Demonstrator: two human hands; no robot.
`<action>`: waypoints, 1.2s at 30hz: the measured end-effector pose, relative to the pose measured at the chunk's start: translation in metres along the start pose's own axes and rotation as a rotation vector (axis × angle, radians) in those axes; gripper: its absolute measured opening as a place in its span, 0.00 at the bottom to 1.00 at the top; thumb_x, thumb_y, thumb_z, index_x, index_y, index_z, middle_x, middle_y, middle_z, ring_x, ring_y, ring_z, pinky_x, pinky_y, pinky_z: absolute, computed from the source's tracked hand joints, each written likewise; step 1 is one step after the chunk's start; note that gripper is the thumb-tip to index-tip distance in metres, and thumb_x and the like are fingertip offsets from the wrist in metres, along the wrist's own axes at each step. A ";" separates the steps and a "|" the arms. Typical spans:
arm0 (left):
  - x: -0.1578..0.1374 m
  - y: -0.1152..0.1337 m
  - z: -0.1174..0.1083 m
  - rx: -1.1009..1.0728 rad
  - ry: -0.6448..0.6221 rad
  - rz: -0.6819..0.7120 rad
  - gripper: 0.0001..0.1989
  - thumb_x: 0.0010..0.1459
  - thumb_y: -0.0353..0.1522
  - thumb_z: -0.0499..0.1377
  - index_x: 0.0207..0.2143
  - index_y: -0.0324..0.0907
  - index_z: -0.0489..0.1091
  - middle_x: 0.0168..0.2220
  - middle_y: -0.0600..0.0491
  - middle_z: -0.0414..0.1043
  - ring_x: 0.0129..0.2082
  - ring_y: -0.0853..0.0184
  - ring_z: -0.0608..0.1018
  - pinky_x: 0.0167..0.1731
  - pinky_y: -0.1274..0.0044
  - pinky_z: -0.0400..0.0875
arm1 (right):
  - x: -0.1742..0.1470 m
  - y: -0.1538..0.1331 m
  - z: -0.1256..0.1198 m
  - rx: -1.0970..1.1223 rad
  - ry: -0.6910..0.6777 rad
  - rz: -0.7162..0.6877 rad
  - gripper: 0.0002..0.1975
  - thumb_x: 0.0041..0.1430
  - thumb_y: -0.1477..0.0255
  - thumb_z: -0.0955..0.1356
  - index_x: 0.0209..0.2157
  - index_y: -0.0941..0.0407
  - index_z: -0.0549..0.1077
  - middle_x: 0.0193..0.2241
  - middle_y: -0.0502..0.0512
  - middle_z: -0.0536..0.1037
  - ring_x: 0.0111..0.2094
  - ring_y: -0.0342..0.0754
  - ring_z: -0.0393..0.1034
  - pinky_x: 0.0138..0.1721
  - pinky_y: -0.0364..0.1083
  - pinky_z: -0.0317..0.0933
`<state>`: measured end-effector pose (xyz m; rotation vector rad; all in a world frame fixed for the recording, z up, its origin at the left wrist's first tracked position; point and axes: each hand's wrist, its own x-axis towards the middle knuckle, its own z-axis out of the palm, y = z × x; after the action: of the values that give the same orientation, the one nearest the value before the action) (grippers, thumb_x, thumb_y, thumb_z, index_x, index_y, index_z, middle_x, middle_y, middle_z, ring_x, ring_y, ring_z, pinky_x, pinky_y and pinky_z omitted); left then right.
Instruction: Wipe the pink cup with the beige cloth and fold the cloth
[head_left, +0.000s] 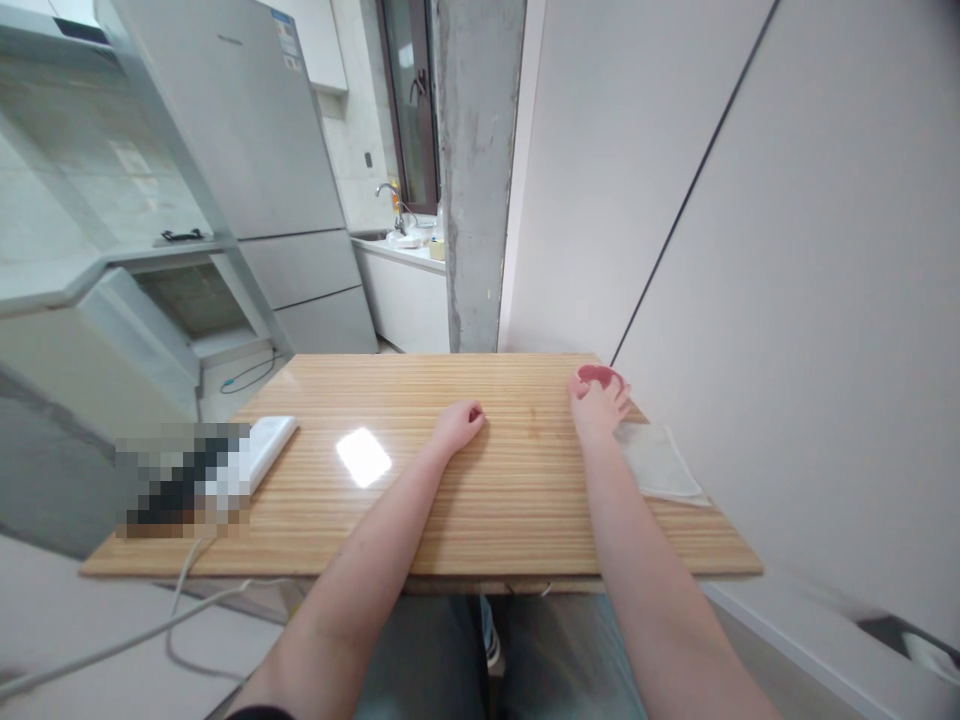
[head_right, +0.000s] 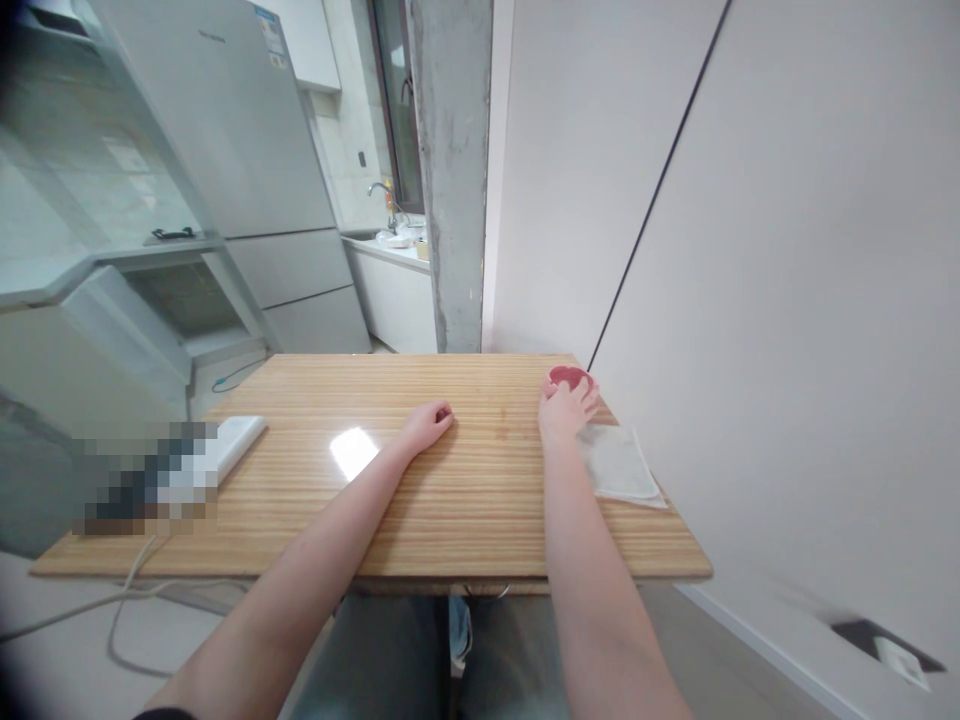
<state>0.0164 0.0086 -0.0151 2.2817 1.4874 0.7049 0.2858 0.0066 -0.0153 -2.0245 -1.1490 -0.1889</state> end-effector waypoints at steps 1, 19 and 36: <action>0.000 -0.001 0.000 -0.014 -0.003 0.008 0.07 0.55 0.31 0.54 0.31 0.41 0.71 0.29 0.52 0.73 0.30 0.67 0.72 0.33 0.76 0.64 | 0.000 0.002 0.003 0.021 -0.001 -0.014 0.16 0.58 0.69 0.60 0.41 0.62 0.74 0.58 0.72 0.60 0.64 0.67 0.43 0.58 0.69 0.45; -0.004 0.001 -0.033 0.114 0.176 0.512 0.07 0.56 0.34 0.60 0.36 0.42 0.67 0.42 0.48 0.70 0.58 0.58 0.64 0.60 0.61 0.59 | -0.069 -0.084 0.017 0.644 -0.452 -0.791 0.10 0.56 0.68 0.67 0.40 0.55 0.71 0.55 0.61 0.65 0.64 0.54 0.49 0.64 0.59 0.44; -0.065 -0.109 -0.118 0.407 0.732 -0.502 0.11 0.55 0.33 0.57 0.40 0.38 0.67 0.53 0.38 0.61 0.57 0.46 0.59 0.56 0.52 0.54 | -0.066 -0.074 0.027 0.650 -0.406 -0.448 0.20 0.60 0.65 0.62 0.52 0.57 0.66 0.55 0.65 0.66 0.60 0.52 0.57 0.58 0.55 0.57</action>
<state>-0.1542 -0.0065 0.0113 1.8127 2.6163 1.2354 0.1833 0.0025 -0.0235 -1.2413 -1.6495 0.3552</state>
